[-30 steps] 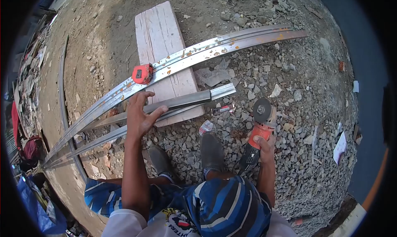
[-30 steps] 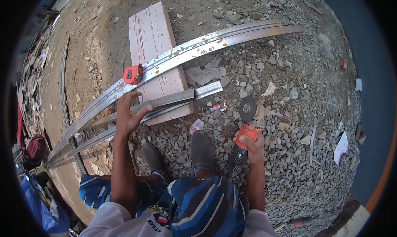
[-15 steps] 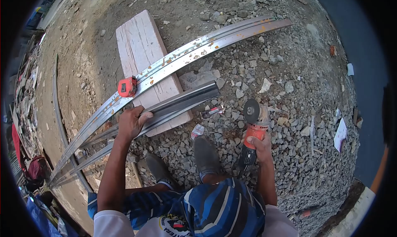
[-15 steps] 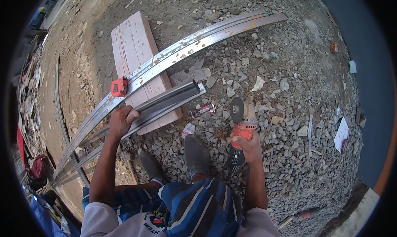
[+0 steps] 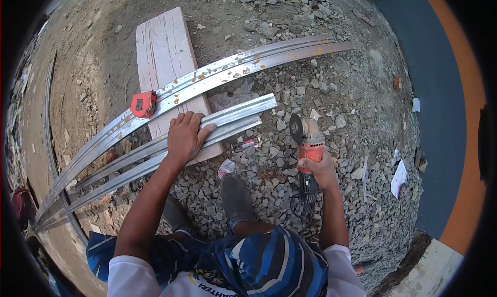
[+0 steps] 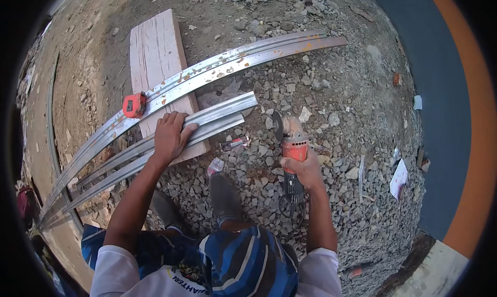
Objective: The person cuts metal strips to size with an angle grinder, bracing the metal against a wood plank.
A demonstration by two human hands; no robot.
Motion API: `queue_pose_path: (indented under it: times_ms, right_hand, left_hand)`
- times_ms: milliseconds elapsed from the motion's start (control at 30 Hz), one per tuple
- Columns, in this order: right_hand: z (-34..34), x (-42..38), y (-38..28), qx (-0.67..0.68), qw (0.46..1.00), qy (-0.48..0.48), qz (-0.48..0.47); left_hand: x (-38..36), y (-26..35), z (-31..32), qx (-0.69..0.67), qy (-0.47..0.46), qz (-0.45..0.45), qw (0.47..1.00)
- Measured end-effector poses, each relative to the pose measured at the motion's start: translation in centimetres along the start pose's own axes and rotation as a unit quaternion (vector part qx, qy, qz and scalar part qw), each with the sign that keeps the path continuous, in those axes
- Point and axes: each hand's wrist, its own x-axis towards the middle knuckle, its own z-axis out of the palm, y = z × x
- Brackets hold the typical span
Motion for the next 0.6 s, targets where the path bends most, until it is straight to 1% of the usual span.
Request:
queue_pose_path:
  times_ms: [67,133,167,233,333,367,433,533,600]
  right_hand:
    - [-0.2,0.7,-1.1,-0.037,0.999,-0.015,-0.005]
    - [0.0,1.4,-1.6,-0.040,0.999,-0.012,-0.018]
    - [0.2,1.8,-2.0,-0.033,0.999,-0.005,-0.031]
    - [0.4,2.6,-2.9,-0.046,0.999,-0.019,-0.023]
    - [0.8,3.6,-3.6,-0.060,0.998,-0.037,-0.007]
    - [0.9,3.9,-3.7,-0.062,0.997,-0.044,-0.003]
    - [1.0,4.4,-4.1,-0.070,0.996,-0.053,0.008]
    - [1.3,4.9,-4.0,-0.065,0.996,-0.061,0.014]
    - [1.4,5.3,-3.8,-0.054,0.997,-0.063,0.011]
  left_hand:
    - [0.3,0.0,0.1,-0.007,0.002,-0.012,1.000]
    - [0.6,0.0,-0.2,-0.013,-0.046,-0.039,0.998]
    - [0.5,-0.1,0.0,-0.016,-0.044,-0.046,0.998]
    - [0.2,-0.3,0.8,0.020,0.050,0.014,0.998]
    - [0.1,-0.5,1.8,0.044,0.056,0.029,0.997]
    - [0.2,-0.4,1.8,0.041,0.056,0.024,0.997]
    - [0.3,-0.5,1.8,0.030,0.009,0.001,0.999]
    - [0.3,-0.5,2.1,0.030,0.018,0.002,0.999]
    - [0.4,-0.4,1.9,0.026,0.007,-0.004,1.000]
